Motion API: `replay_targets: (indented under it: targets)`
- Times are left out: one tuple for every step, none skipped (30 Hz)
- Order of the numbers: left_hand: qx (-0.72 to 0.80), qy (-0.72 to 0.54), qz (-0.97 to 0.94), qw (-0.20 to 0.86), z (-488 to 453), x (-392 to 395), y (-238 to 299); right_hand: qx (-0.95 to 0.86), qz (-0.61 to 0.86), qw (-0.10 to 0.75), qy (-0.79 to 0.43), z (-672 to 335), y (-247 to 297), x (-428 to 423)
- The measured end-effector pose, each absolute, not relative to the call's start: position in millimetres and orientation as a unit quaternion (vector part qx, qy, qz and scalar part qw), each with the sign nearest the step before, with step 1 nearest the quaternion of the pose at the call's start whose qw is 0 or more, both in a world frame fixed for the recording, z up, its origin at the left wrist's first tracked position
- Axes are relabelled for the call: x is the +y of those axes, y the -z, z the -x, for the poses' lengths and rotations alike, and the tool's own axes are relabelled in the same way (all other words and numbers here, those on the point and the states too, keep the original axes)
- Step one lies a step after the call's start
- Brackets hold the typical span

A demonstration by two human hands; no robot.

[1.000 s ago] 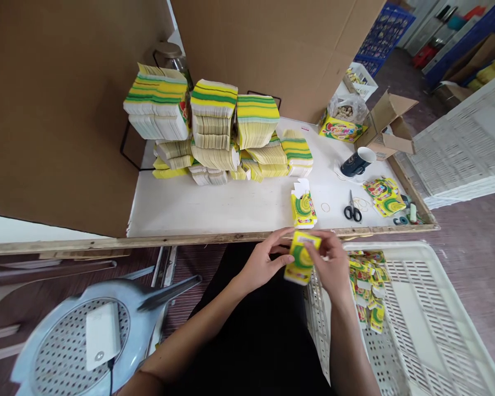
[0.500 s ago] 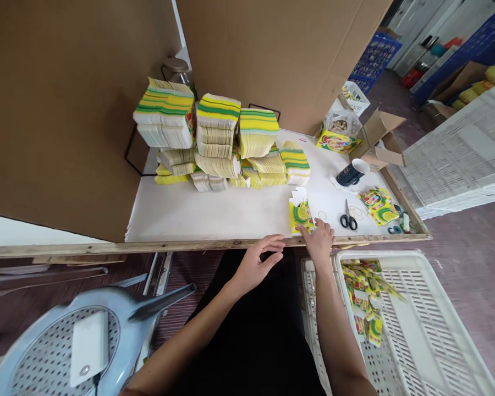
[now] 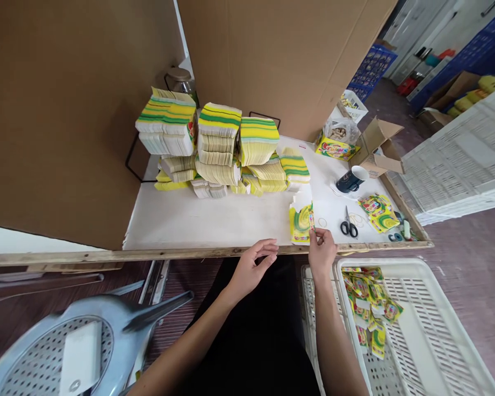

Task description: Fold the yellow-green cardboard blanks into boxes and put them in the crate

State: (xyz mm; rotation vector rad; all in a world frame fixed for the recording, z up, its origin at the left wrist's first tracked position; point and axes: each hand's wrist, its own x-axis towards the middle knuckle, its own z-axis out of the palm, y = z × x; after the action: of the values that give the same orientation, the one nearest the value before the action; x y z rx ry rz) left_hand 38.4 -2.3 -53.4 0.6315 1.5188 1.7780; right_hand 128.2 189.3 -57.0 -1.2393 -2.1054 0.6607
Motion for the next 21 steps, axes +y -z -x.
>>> replay_targets:
  targets:
    - [0.577,-0.697,-0.234,0.356,-36.5,-2.4,53.1,-0.783,0.449,0.312,-0.298,-131.6,51.5,184.7]
    - [0.56,-0.71,-0.225,0.364,-34.6,-2.1,52.6,-0.766,0.427,0.322,-0.358,-135.0,46.1,178.5]
    - [0.536,-0.725,-0.217,0.373,-32.7,-1.3,51.7,-0.739,0.401,0.33,-0.428,-138.1,40.9,170.7]
    - [0.508,-0.741,-0.213,0.385,-31.1,-0.2,50.7,-0.706,0.376,0.33,-0.501,-140.5,36.5,161.8]
    - [0.477,-0.755,-0.21,0.397,-29.7,1.2,49.5,-0.671,0.354,0.322,-0.566,-142.2,32.9,152.3]
    - [0.447,-0.768,-0.206,0.409,-28.6,2.5,48.5,-0.642,0.339,0.307,-0.615,-143.1,30.2,142.9]
    - [0.421,-0.777,-0.201,0.423,-27.7,3.5,47.6,-0.616,0.329,0.291,-0.654,-143.3,28.6,134.2]
    - [0.399,-0.784,-0.192,0.436,-27.0,4.1,47.0,-0.594,0.324,0.276,-0.683,-143.0,27.7,126.6]
    - [0.38,-0.788,-0.184,0.448,-26.4,4.0,46.8,-0.575,0.321,0.266,-0.704,-142.4,27.3,120.2]
    - [0.363,-0.791,-0.18,0.458,-25.9,3.2,46.9,-0.56,0.321,0.259,-0.718,-141.7,27.3,115.2]
    - [0.347,-0.793,-0.18,0.467,-25.5,1.9,47.2,-0.549,0.321,0.254,-0.729,-141.0,27.4,111.3]
    - [0.333,-0.793,-0.185,0.475,-25.1,0.3,47.6,-0.542,0.32,0.249,-0.736,-140.5,27.3,108.2]
    - [0.32,-0.793,-0.192,0.481,-24.8,-1.6,47.8,-0.539,0.318,0.243,-0.742,-140.3,27.0,105.8]
    - [0.311,-0.793,-0.198,0.486,-24.6,-3.4,47.9,-0.54,0.312,0.237,-0.745,-140.2,26.5,103.7]
    - [0.305,-0.792,-0.2,0.489,-24.6,-5.0,47.8,-0.547,0.307,0.232,-0.744,-140.5,25.8,101.9]
    - [0.302,-0.793,-0.199,0.49,-24.7,-6.2,47.3,-0.559,0.302,0.23,-0.738,-140.9,25.0,100.3]
    - [0.302,-0.794,-0.197,0.489,-24.9,-7.0,46.5,-0.577,0.299,0.231,-0.724,-141.5,24.0,98.9]
    - [0.304,-0.797,-0.194,0.485,-25.2,-7.3,45.4,-0.601,0.299,0.232,-0.703,-142.1,23.0,97.7]
    - [0.308,-0.799,-0.19,0.481,-25.6,-7.2,44.2,-0.63,0.302,0.233,-0.677,-142.8,21.9,96.8]
    - [0.314,-0.801,-0.186,0.476,-26.1,-6.8,42.9,-0.659,0.307,0.231,-0.647,-143.5,20.7,96.1]
    - [0.321,-0.802,-0.18,0.471,-26.7,-6.2,41.7,-0.686,0.311,0.229,-0.616,-144.0,19.4,95.5]
